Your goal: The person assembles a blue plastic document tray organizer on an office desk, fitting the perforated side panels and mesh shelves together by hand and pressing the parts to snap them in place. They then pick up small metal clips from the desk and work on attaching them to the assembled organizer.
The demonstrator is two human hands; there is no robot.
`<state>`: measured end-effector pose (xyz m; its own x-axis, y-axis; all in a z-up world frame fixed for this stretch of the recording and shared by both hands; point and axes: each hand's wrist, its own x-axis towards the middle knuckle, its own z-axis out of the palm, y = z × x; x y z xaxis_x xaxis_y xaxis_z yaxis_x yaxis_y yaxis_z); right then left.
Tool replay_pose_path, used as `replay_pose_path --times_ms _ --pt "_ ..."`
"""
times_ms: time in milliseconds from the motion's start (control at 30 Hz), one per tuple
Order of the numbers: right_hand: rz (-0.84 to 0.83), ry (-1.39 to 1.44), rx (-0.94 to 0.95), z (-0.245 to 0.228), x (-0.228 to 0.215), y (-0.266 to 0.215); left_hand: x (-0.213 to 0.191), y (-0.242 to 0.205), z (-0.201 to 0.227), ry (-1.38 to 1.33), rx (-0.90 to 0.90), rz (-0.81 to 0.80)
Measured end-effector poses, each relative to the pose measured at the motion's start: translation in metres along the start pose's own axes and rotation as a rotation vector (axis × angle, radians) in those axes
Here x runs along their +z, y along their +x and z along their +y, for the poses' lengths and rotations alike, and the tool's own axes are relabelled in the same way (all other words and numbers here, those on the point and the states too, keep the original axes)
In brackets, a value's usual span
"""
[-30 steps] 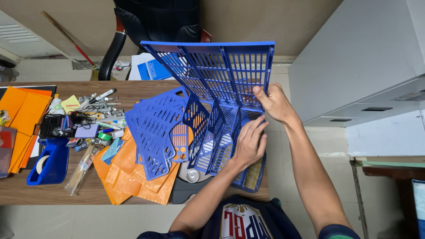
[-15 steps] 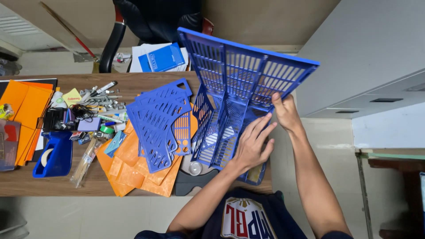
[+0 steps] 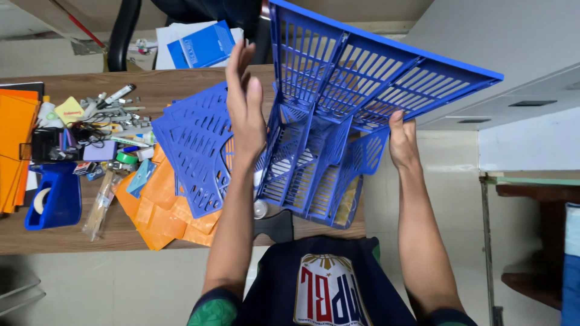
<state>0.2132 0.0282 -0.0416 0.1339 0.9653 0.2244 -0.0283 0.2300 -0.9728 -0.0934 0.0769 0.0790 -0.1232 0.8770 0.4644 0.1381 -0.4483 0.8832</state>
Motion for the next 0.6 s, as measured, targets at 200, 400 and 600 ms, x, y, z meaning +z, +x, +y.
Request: replay_pose_path --times_ms 200,400,600 --pt "0.195 -0.106 -0.006 -0.008 0.008 -0.017 0.002 0.018 -0.067 -0.299 -0.147 -0.394" --pt "0.422 -0.311 -0.192 -0.040 0.028 -0.018 0.007 0.007 -0.067 -0.177 -0.264 -0.337" --pt "0.353 -0.469 -0.139 -0.017 0.014 -0.029 0.010 0.005 -0.076 -0.242 -0.248 -0.352"
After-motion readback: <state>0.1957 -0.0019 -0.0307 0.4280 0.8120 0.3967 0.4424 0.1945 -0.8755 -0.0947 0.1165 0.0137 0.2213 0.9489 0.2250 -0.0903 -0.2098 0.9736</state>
